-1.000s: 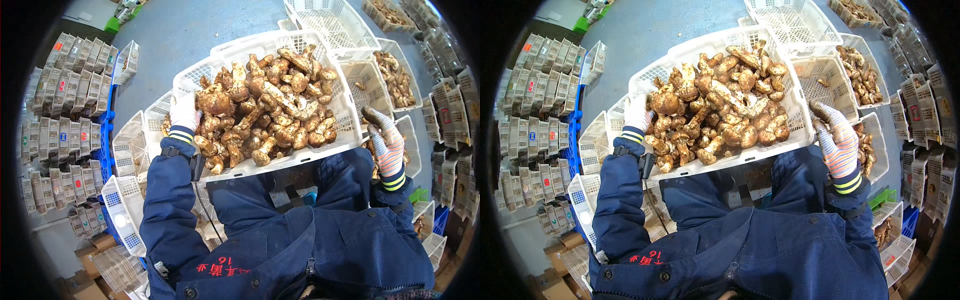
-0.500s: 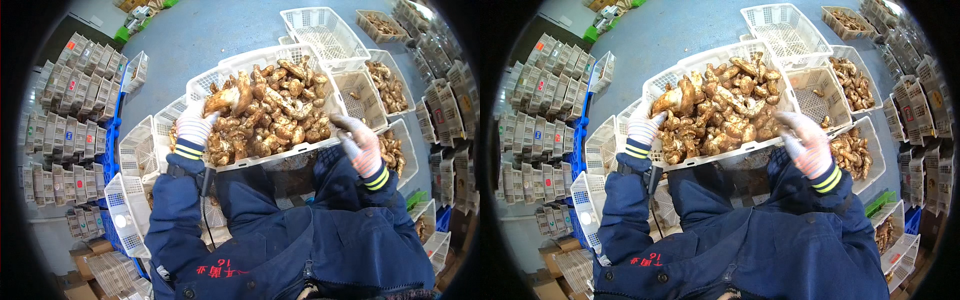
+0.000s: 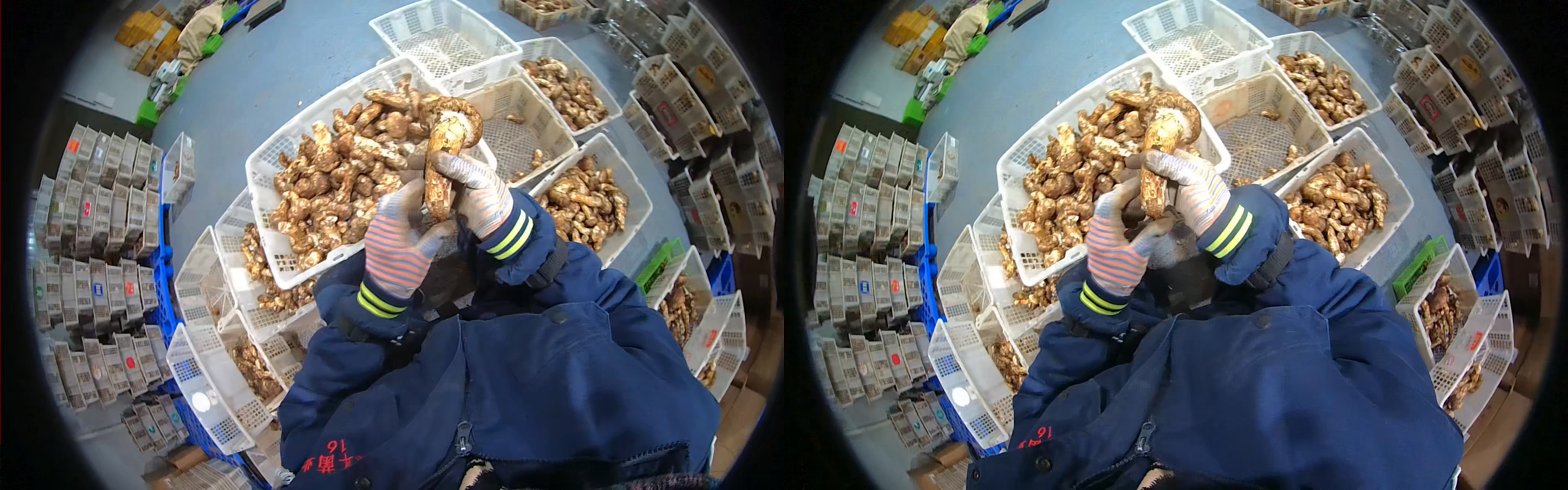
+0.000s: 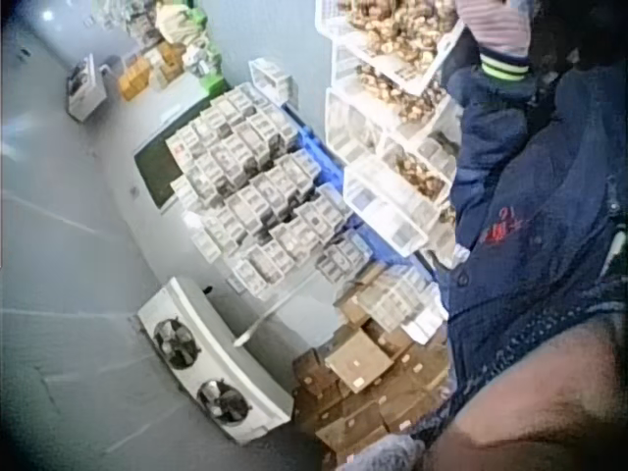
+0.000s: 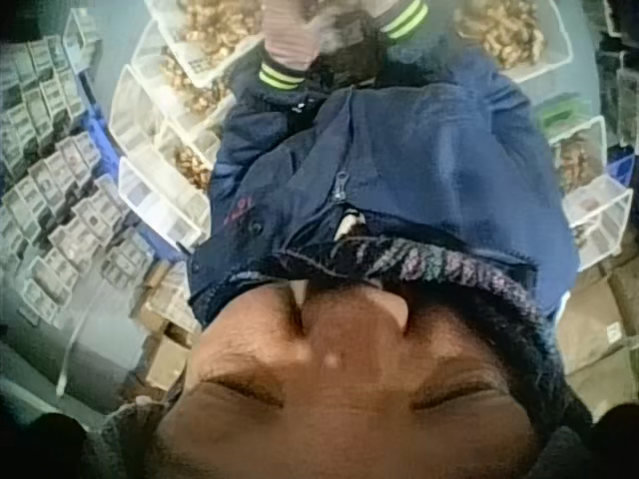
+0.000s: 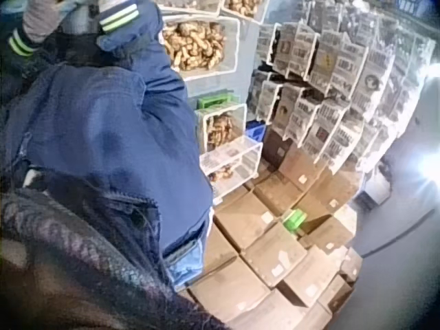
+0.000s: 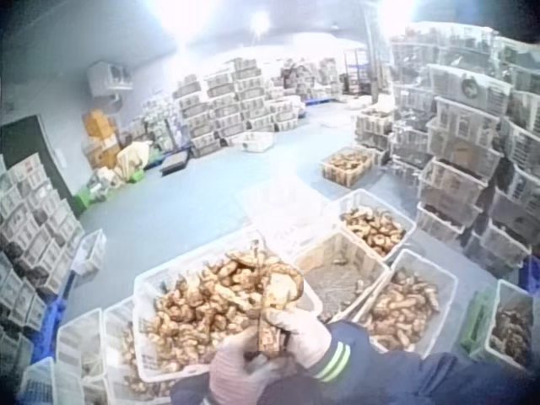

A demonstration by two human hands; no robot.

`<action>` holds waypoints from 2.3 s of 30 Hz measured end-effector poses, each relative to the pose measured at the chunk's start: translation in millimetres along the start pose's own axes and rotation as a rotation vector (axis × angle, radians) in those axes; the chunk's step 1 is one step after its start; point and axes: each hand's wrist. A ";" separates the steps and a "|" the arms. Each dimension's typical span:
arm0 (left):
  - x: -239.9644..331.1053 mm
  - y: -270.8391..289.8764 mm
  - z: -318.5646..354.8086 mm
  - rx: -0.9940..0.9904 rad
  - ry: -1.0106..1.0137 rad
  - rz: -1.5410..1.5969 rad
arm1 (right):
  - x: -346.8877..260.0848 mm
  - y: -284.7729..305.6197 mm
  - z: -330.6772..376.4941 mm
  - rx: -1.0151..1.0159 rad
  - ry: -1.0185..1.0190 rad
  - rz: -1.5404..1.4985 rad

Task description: The person moves white plastic baskets filled with mushrooms, stacks the baskets, and handles individual mushrooms by hand.

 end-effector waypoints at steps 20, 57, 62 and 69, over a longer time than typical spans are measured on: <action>13.9 -31.1 -26.6 -0.511 0.541 1.096 | -44.7 43.4 5.0 -0.352 -0.118 0.371; -106.5 -40.9 -48.1 0.233 0.335 -0.128 | -270.0 498.9 27.7 1.348 -0.216 1.794; -104.6 -27.5 -44.4 0.229 0.284 -0.295 | -232.0 439.0 15.4 0.883 0.001 1.072; -122.9 -10.6 -23.1 0.271 0.329 -0.103 | -179.9 182.9 -50.1 0.235 0.183 1.157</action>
Point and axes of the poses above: each hand's wrist, its own z-axis away from the middle knuckle, its own y-axis out of the back of the hand, x = y × z, and after that the axes turned 11 degrees about -z, right-handed
